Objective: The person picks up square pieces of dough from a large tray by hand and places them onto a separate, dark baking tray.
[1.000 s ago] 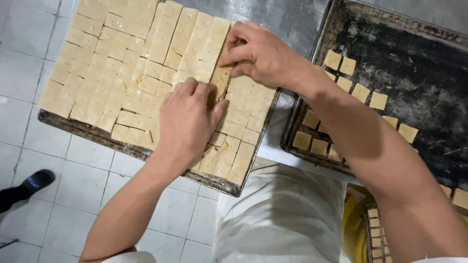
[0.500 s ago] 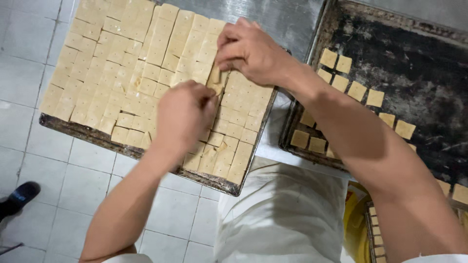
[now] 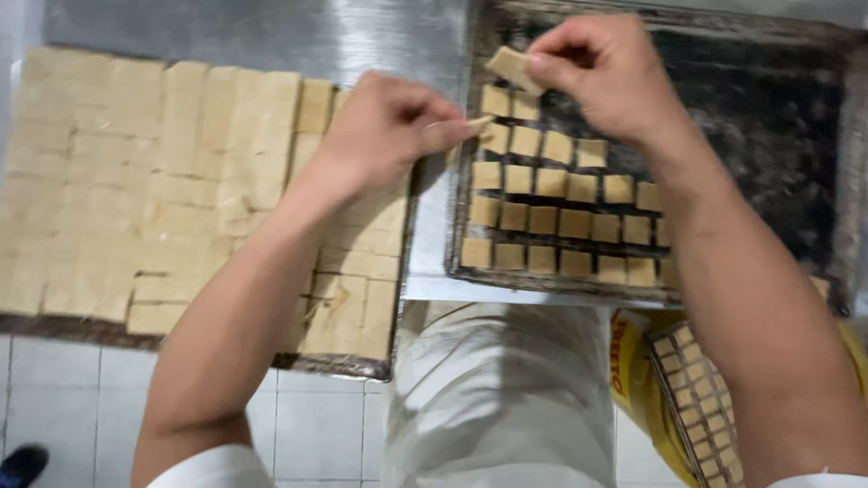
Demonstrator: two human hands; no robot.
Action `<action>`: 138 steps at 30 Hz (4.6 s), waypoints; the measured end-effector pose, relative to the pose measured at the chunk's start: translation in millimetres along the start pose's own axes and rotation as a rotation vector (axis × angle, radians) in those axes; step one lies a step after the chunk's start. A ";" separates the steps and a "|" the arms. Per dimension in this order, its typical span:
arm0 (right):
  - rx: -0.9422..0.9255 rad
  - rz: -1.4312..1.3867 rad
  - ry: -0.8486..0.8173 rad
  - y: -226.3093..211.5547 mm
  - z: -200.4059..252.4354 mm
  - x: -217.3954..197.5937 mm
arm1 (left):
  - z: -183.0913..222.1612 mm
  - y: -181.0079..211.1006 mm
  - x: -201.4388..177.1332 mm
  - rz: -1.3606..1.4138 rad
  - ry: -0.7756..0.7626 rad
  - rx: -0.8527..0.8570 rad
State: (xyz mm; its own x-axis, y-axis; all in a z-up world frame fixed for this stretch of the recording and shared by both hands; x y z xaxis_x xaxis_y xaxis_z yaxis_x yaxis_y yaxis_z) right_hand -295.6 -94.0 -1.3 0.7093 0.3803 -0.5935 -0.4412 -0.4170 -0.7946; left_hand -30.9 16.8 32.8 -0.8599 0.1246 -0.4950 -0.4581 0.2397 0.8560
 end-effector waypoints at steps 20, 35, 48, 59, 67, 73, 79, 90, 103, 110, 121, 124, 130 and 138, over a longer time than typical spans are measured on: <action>0.057 0.556 -0.005 38.8 55.0 -28.5 | -98.8 -18.3 109.9 -0.601 -0.216 0.365; 0.159 0.538 0.026 48.3 67.8 -58.8 | -105.8 -8.3 129.5 -0.598 -0.251 0.377; 0.146 0.492 0.049 69.1 89.6 -66.5 | -113.0 2.3 158.0 -0.637 -0.196 0.389; 0.051 0.584 0.026 61.9 80.8 -71.1 | -89.8 7.4 108.1 -0.565 0.001 0.398; 0.103 0.520 -0.059 76.9 64.0 -52.4 | 0.0 -54.4 -43.4 -0.925 0.055 -0.545; 0.055 0.484 -0.088 57.2 45.7 -33.2 | 32.3 -63.9 -52.1 -0.804 0.296 -0.284; 0.042 0.562 -0.070 46.1 54.5 -40.0 | 30.5 -54.3 -52.3 -0.885 0.344 -0.094; 0.110 0.457 0.018 45.8 93.9 -79.4 | -61.6 10.4 85.4 -0.207 0.245 0.435; 0.158 0.351 0.013 57.1 148.2 -90.5 | -87.5 35.9 187.1 -0.512 -0.069 0.634; 0.119 0.383 -0.002 53.3 134.7 -77.8 | -94.1 32.2 194.5 -0.617 -0.225 0.427; 0.097 0.432 -0.042 52.2 130.2 -81.3 | -85.1 38.1 170.2 -0.592 -0.112 0.434; 0.204 0.538 -0.008 53.8 135.5 -83.3 | -62.4 37.2 138.5 -0.541 -0.017 0.430; 0.287 0.626 0.037 65.5 132.3 -73.8 | -4.2 -6.4 11.9 -0.706 0.267 0.190; 0.044 0.520 -0.079 18.1 62.0 -37.4 | 86.8 -27.8 -66.4 -0.816 0.244 -0.430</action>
State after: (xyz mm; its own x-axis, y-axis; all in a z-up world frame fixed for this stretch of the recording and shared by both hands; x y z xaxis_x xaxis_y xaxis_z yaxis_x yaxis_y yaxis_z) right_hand -364.1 -64.5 -1.4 0.3476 0.1943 -0.9173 -0.7480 -0.5325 -0.3962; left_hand 58.5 85.4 28.9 -0.2391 -0.1403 -0.9608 -0.9394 -0.2167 0.2654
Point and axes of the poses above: each hand's wrist, its own z-axis away from the middle knuckle, its own x-axis out of the palm, y = z × x, the point moved 2 cm from there along -z, towards the middle knuckle, and after that the axes turned 7 degrees about x, right-handed, at the moved point
